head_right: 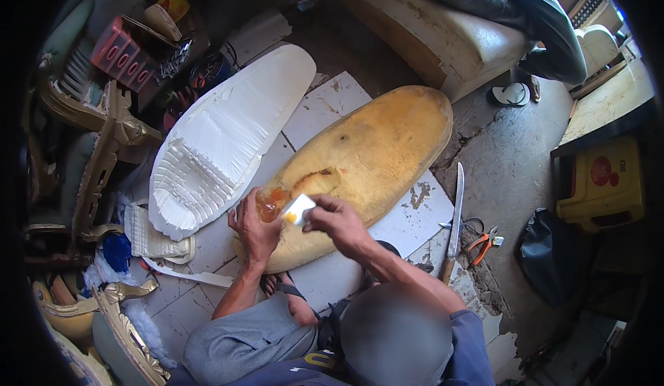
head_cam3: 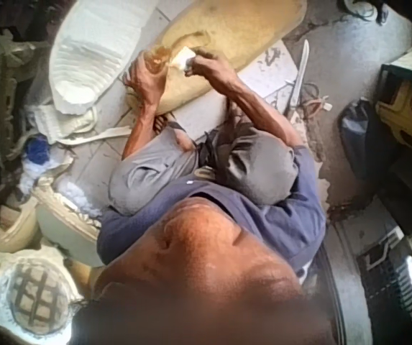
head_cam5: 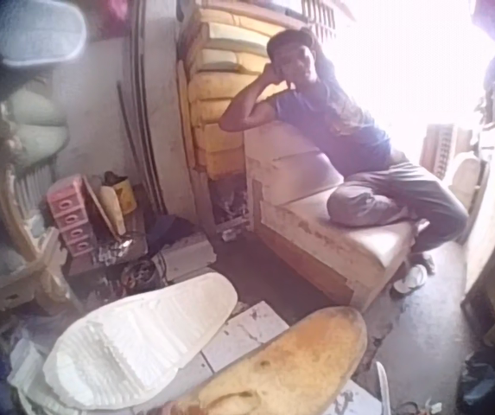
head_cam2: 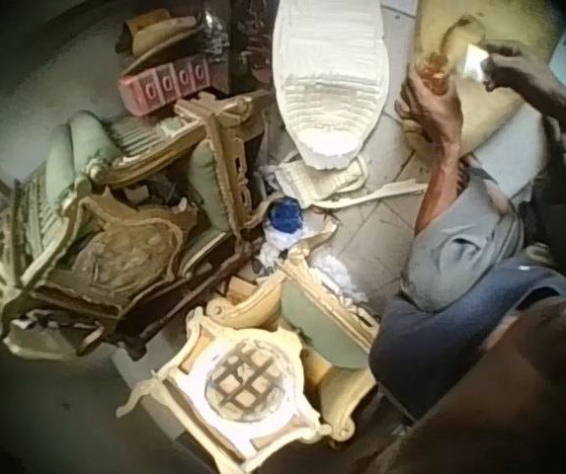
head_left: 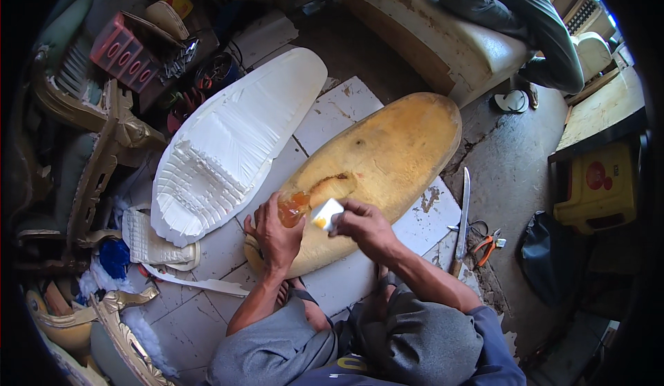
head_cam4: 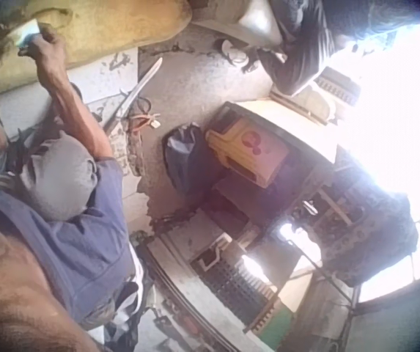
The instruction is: The person applies glue to a foam seat core using a small scraper and attaches a fabric layer to the surface.
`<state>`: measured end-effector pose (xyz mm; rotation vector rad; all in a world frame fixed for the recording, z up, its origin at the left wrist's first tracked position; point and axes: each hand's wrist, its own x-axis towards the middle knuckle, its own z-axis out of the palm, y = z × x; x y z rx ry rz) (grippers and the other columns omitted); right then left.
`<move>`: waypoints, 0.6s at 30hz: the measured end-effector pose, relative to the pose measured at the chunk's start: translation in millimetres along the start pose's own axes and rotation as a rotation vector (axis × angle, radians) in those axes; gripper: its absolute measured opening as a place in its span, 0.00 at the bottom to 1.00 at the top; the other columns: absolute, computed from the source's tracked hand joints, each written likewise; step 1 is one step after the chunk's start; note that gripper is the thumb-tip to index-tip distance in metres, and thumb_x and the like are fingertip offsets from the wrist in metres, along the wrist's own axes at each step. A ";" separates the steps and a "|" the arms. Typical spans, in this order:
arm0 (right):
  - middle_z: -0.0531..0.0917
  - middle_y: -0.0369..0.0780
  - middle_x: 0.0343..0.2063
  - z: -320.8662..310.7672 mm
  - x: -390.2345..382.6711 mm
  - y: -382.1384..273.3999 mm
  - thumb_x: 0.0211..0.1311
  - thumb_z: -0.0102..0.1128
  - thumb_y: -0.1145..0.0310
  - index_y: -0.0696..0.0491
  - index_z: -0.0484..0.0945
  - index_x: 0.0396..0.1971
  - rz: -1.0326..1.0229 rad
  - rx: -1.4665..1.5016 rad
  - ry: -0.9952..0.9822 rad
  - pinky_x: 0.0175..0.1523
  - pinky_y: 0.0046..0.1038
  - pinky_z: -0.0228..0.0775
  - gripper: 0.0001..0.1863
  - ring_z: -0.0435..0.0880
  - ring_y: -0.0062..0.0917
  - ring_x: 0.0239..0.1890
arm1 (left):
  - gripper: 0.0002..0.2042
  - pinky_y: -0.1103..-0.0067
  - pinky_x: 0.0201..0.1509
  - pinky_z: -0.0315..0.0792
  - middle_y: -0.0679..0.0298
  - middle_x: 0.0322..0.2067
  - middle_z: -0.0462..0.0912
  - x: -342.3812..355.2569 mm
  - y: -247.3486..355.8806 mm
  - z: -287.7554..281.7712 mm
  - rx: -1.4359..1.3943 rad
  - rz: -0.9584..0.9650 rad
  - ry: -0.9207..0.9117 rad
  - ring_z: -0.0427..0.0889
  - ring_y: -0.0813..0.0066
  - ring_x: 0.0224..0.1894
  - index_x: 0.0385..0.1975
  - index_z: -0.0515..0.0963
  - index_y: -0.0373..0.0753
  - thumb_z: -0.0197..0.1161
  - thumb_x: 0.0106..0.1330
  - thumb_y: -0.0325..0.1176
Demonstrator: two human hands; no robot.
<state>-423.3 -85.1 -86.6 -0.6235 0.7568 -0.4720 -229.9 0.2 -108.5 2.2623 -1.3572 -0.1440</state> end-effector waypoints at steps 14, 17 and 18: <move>0.84 0.40 0.21 -129.1 192.7 -49.4 0.64 0.64 0.60 0.53 0.83 0.23 -0.528 -1.236 0.647 0.30 0.30 0.71 0.14 0.80 0.21 0.25 | 0.35 0.57 0.68 0.60 0.54 0.52 0.81 -16.6 -38.5 -13.8 -0.225 -0.087 -0.075 0.77 0.50 0.59 0.62 0.72 0.41 0.79 0.52 0.32; 0.84 0.47 0.29 -58.3 197.3 37.6 0.59 0.64 0.68 0.52 0.84 0.27 -0.840 -1.439 0.295 0.39 0.42 0.76 0.05 0.84 0.40 0.34 | 0.36 0.56 0.69 0.60 0.53 0.52 0.81 -17.7 -61.2 -15.2 -0.181 -0.102 -0.055 0.77 0.50 0.59 0.63 0.71 0.41 0.79 0.52 0.33; 0.84 0.49 0.31 -8.5 177.4 41.4 0.59 0.63 0.68 0.51 0.84 0.28 -0.725 -1.293 0.146 0.42 0.42 0.77 0.04 0.85 0.40 0.37 | 0.36 0.56 0.69 0.60 0.53 0.53 0.81 -14.4 -73.3 -23.6 -0.158 -0.122 -0.036 0.77 0.50 0.59 0.63 0.71 0.41 0.79 0.52 0.33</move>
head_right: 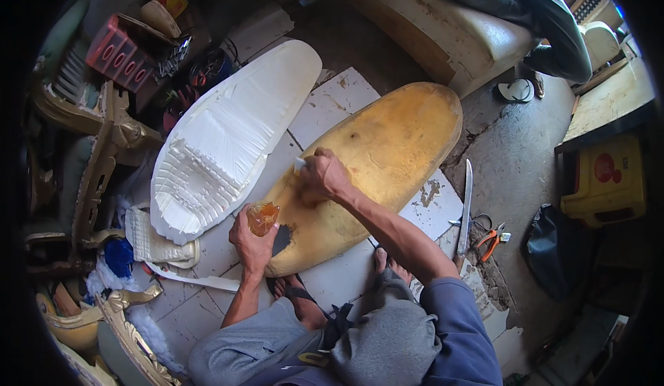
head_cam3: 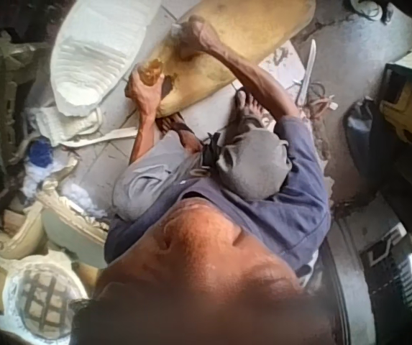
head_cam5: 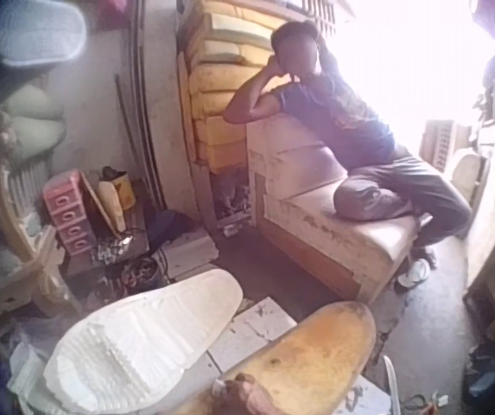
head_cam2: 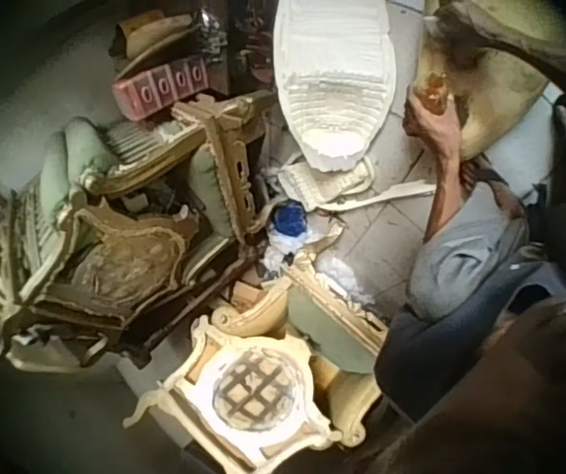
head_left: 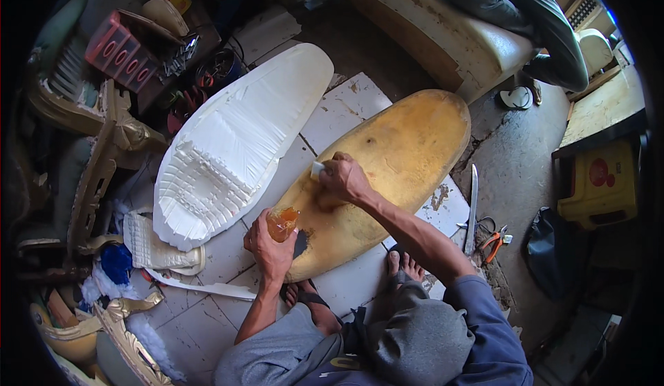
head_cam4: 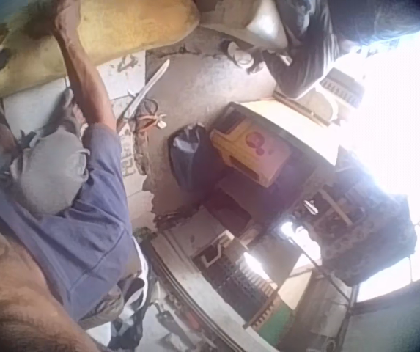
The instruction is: The person applies glue to a foam seat core using a small scraper and attaches a fabric layer to the surface.
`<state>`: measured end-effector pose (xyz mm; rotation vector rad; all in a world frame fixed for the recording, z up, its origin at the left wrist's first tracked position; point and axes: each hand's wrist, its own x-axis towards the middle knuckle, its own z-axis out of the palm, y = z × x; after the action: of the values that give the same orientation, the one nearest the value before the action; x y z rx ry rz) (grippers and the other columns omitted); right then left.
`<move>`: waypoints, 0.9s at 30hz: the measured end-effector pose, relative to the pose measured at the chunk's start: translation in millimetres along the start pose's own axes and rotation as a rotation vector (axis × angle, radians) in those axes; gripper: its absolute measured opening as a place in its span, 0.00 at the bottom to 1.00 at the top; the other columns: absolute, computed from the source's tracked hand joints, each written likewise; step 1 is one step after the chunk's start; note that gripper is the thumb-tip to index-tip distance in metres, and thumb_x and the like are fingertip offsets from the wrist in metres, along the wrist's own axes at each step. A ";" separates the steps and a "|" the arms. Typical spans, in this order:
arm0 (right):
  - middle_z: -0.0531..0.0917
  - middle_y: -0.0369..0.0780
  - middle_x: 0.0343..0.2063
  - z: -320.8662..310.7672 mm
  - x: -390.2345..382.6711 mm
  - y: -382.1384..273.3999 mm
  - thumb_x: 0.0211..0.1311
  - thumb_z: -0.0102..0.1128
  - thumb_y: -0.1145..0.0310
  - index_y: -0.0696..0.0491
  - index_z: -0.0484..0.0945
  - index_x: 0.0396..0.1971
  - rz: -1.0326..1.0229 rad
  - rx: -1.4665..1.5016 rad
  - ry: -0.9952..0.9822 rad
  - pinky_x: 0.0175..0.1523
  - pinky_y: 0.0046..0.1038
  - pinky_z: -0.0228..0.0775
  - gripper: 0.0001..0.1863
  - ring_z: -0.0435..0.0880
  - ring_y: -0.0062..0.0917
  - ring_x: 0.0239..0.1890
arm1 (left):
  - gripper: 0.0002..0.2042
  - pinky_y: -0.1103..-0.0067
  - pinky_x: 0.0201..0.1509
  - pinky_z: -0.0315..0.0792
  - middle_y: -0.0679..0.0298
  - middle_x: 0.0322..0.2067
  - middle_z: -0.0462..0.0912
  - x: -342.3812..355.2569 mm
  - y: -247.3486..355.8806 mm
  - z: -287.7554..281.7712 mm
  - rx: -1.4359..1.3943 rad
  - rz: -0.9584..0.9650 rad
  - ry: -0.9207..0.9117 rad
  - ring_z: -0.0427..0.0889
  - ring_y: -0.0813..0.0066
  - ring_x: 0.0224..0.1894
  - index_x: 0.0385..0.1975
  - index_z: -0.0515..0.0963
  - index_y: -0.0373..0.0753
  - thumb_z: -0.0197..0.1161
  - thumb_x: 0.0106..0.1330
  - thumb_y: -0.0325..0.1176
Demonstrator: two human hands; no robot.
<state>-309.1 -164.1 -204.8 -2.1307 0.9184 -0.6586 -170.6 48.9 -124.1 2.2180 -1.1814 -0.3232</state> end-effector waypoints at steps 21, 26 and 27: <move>0.82 0.47 0.37 -43.5 -76.0 61.4 0.60 0.67 0.69 0.52 0.83 0.36 -0.100 -0.216 0.248 0.43 0.41 0.77 0.06 0.81 0.42 0.39 | 0.37 0.57 0.68 0.64 0.50 0.53 0.81 6.5 26.3 29.0 -0.175 0.002 -0.072 0.78 0.47 0.59 0.63 0.70 0.38 0.80 0.51 0.32; 0.82 0.47 0.35 -75.2 -78.2 69.4 0.60 0.69 0.71 0.53 0.85 0.39 0.119 -0.196 0.498 0.44 0.40 0.77 0.08 0.82 0.41 0.40 | 0.35 0.59 0.59 0.75 0.47 0.50 0.83 7.0 38.9 29.2 -0.051 0.103 0.018 0.83 0.44 0.53 0.60 0.73 0.34 0.81 0.50 0.31; 0.82 0.47 0.34 -102.7 -77.5 84.9 0.61 0.68 0.70 0.54 0.84 0.38 0.157 -0.289 0.547 0.42 0.40 0.77 0.07 0.82 0.42 0.37 | 0.35 0.59 0.59 0.75 0.47 0.50 0.83 -1.0 39.4 26.7 -0.064 0.096 -0.011 0.83 0.44 0.53 0.60 0.73 0.34 0.81 0.50 0.31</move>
<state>-460.5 -188.1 -220.0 -2.1265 1.5362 -1.1119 -210.1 22.6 -121.3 2.0988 -1.2616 -0.3300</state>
